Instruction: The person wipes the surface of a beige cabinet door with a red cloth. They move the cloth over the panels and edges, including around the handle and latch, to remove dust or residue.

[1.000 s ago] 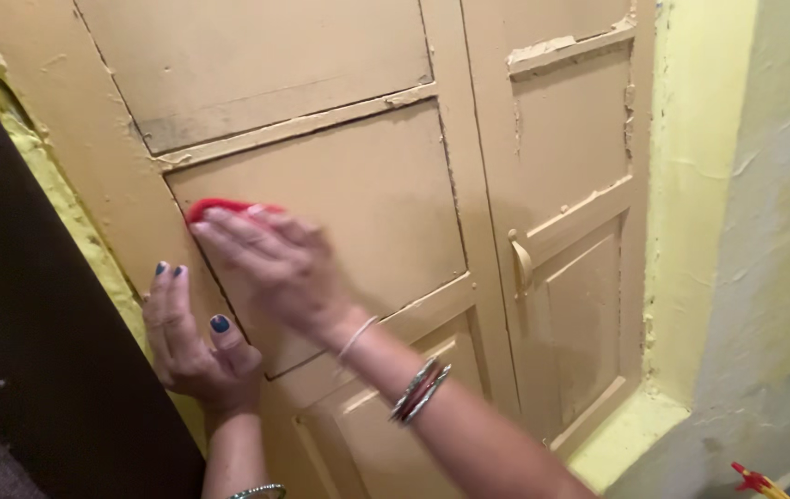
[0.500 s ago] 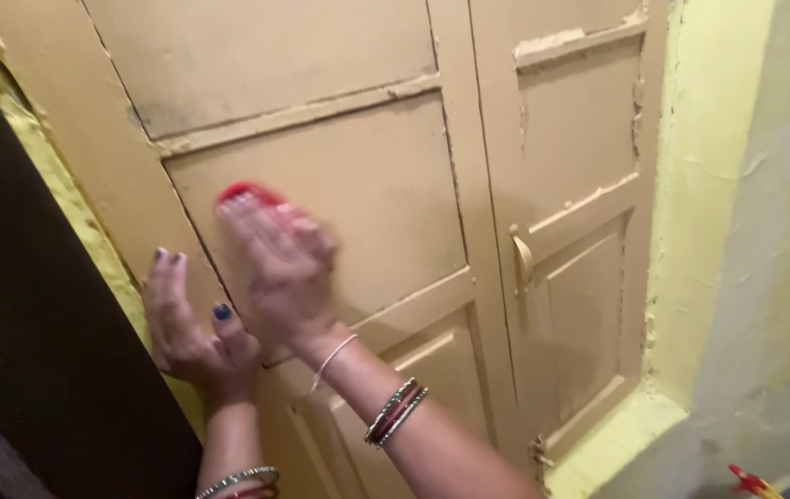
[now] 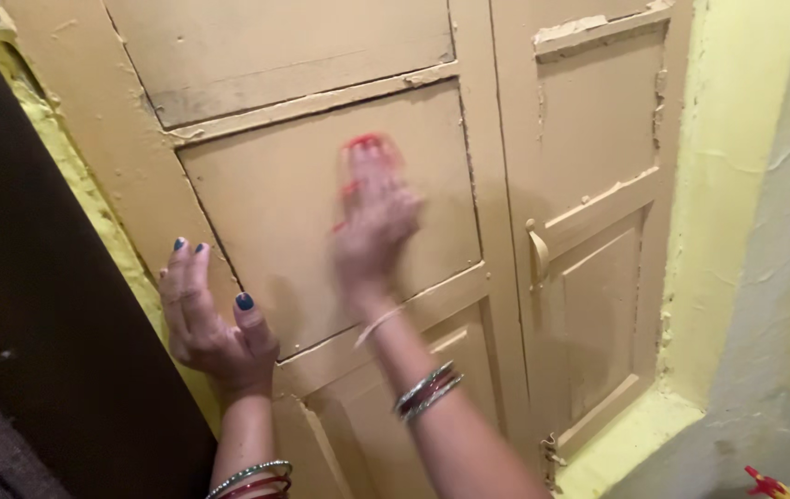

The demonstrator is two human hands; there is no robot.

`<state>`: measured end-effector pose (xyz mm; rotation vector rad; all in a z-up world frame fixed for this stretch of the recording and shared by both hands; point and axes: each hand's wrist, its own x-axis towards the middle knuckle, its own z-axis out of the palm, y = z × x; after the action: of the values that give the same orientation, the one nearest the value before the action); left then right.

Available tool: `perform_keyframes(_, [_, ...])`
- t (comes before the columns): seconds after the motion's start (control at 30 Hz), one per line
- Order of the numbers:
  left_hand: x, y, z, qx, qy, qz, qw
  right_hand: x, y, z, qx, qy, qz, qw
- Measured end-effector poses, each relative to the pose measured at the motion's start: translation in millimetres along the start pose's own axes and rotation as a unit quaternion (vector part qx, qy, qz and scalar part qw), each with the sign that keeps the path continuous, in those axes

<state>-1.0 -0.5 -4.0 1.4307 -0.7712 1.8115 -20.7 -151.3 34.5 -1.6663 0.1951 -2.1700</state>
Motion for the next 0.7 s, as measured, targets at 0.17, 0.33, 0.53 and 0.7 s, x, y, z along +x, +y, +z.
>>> perform_keyframes(0.17, [-3, 0, -1, -0.007, 0.004, -0.016, 1.0, -66, -20, -25, 0.098, -0.143, -0.24, 0.955])
perform_keyframes(0.33, [-1, -3, 6, -0.018, -0.001, -0.018, 1.0, -42, 80, -46, 0.01, -0.112, -0.244, 0.963])
perform_keyframes(0.53, [-28, -3, -11, 0.032, -0.097, -0.012, 0.995, -61, 144, -71, 0.057, -0.067, -0.012, 0.996])
perform_keyframes(0.7, [-116, 4, -32, 0.198, -0.204, -0.045, 0.958, -107, 122, -83, -0.002, -0.012, 0.212, 0.977])
